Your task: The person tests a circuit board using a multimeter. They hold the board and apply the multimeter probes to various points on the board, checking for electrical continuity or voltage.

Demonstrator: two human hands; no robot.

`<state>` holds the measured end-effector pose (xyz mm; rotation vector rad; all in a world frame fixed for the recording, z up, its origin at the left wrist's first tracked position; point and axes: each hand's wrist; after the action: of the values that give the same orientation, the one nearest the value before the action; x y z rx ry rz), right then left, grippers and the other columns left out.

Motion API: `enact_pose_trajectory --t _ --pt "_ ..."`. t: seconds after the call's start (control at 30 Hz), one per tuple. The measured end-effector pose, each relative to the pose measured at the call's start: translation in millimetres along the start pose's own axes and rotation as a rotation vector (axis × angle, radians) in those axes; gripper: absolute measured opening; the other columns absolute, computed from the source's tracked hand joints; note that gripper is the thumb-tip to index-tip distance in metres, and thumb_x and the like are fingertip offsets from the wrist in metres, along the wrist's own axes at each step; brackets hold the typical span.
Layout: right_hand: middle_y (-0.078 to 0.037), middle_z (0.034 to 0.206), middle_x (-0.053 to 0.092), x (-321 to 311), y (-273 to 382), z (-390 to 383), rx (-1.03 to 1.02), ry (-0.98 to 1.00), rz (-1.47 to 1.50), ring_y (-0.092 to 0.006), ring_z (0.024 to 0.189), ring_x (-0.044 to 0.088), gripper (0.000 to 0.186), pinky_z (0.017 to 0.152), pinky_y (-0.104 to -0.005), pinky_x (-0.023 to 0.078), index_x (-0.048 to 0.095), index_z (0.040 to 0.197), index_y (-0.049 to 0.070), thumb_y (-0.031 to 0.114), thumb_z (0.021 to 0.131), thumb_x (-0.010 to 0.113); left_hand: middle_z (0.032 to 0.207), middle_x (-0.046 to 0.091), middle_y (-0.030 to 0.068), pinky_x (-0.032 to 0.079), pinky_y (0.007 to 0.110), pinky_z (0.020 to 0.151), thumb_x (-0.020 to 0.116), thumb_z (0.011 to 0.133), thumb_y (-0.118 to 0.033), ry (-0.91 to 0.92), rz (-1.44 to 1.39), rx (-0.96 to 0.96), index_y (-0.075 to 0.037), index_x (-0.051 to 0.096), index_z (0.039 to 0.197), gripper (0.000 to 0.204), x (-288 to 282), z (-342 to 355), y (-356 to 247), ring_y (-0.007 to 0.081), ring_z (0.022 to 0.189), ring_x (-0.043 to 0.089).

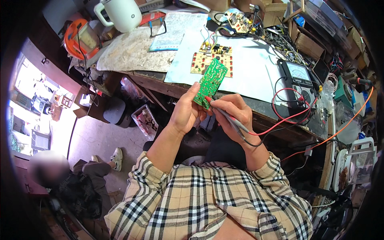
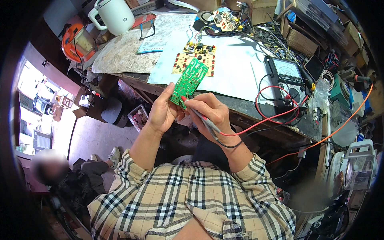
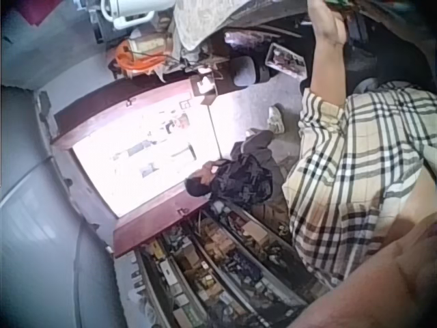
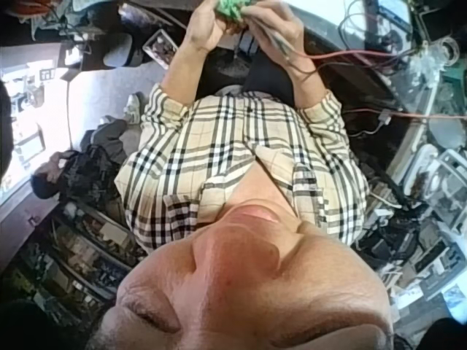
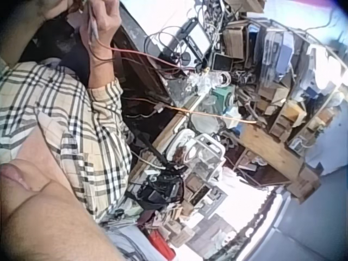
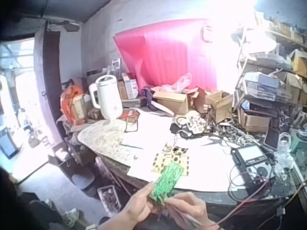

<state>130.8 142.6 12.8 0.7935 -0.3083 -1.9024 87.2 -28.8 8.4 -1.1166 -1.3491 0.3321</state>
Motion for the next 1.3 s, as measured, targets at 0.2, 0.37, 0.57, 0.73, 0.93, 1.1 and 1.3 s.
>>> enact_pose_trajectory --t 0.2,0.37,0.57,0.73,0.93,1.1,1.3 --pt "-0.006 0.091 0.061 -1 -3 -4 -0.013 0.025 -0.016 -0.0186 0.076 0.065 0.031 0.062 -0.0289 0.055 0.07 0.101 0.008 -0.005 0.073 0.075 0.084 0.062 0.0029 0.044 0.021 0.046 0.065 0.092 -0.021 -0.001 0.112 -0.002 -0.006 0.056 0.107 0.023 8 -4 -4 0.0102 0.063 0.063" --pt "-0.006 0.093 0.061 -1 -7 -8 -0.049 0.024 -0.028 -0.0189 0.078 0.065 0.041 0.062 -0.0287 0.055 0.071 0.105 0.01 -0.009 0.068 0.073 0.084 0.061 0.0015 0.044 0.021 0.047 0.065 0.091 -0.015 0.002 0.081 -0.024 -0.006 0.055 0.109 0.023 9 -5 -5 0.0094 0.063 0.061" --pt "-0.006 0.093 0.061 -1 -12 -13 -0.092 0.053 -0.051 -0.02 0.078 0.064 0.05 0.064 -0.0296 0.055 0.071 0.107 0.012 -0.011 0.063 0.07 0.084 0.06 0.0016 0.043 0.024 0.049 0.064 0.088 -0.014 -0.033 0.116 -0.036 -0.006 0.056 0.11 0.025 8 -3 -4 0.0107 0.06 0.055" --pt "-0.006 0.094 0.062 -1 -11 -12 -0.097 0.053 -0.052 -0.0203 0.078 0.065 0.049 0.064 -0.0303 0.055 0.071 0.107 0.012 -0.011 0.063 0.07 0.085 0.059 0.0002 0.043 0.022 0.047 0.063 0.089 -0.011 -0.023 0.077 -0.045 -0.006 0.055 0.111 0.024 8 -4 -4 0.0085 0.063 0.057" --pt "-0.006 0.094 0.061 0 -13 -13 -0.094 0.057 -0.041 -0.0195 0.078 0.064 0.048 0.063 -0.0295 0.054 0.071 0.106 0.011 -0.011 0.064 0.071 0.085 0.059 0.0003 0.042 0.022 0.047 0.063 0.089 -0.011 -0.017 0.079 -0.047 -0.006 0.055 0.11 0.023 8 -4 -5 0.0088 0.063 0.058" --pt "-0.005 0.094 0.059 0 -11 -11 -0.093 0.053 -0.051 -0.017 0.077 0.063 0.042 0.062 -0.0273 0.052 0.072 0.103 0.01 -0.01 0.067 0.075 0.083 0.06 0.0009 0.043 0.021 0.046 0.063 0.09 -0.011 -0.007 0.085 -0.042 -0.005 0.055 0.11 0.022 6 -2 -4 0.0093 0.063 0.059" --pt "-0.007 0.092 0.061 -4 -8 -8 -0.035 0.02 -0.046 -0.0202 0.077 0.065 0.037 0.064 -0.0295 0.054 0.071 0.105 0.009 -0.008 0.072 0.072 0.084 0.063 0.0053 0.043 0.022 0.044 0.061 0.093 -0.02 0.041 0.111 -0.036 -0.003 0.056 0.112 0.025 1 0 -2 0.0116 0.063 0.061"
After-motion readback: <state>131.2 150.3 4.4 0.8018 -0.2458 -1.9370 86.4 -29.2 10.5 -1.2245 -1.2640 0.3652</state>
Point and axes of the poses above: each hand's wrist, its own z-axis towards the middle knuckle, its own x-axis out of the palm, y = z × x
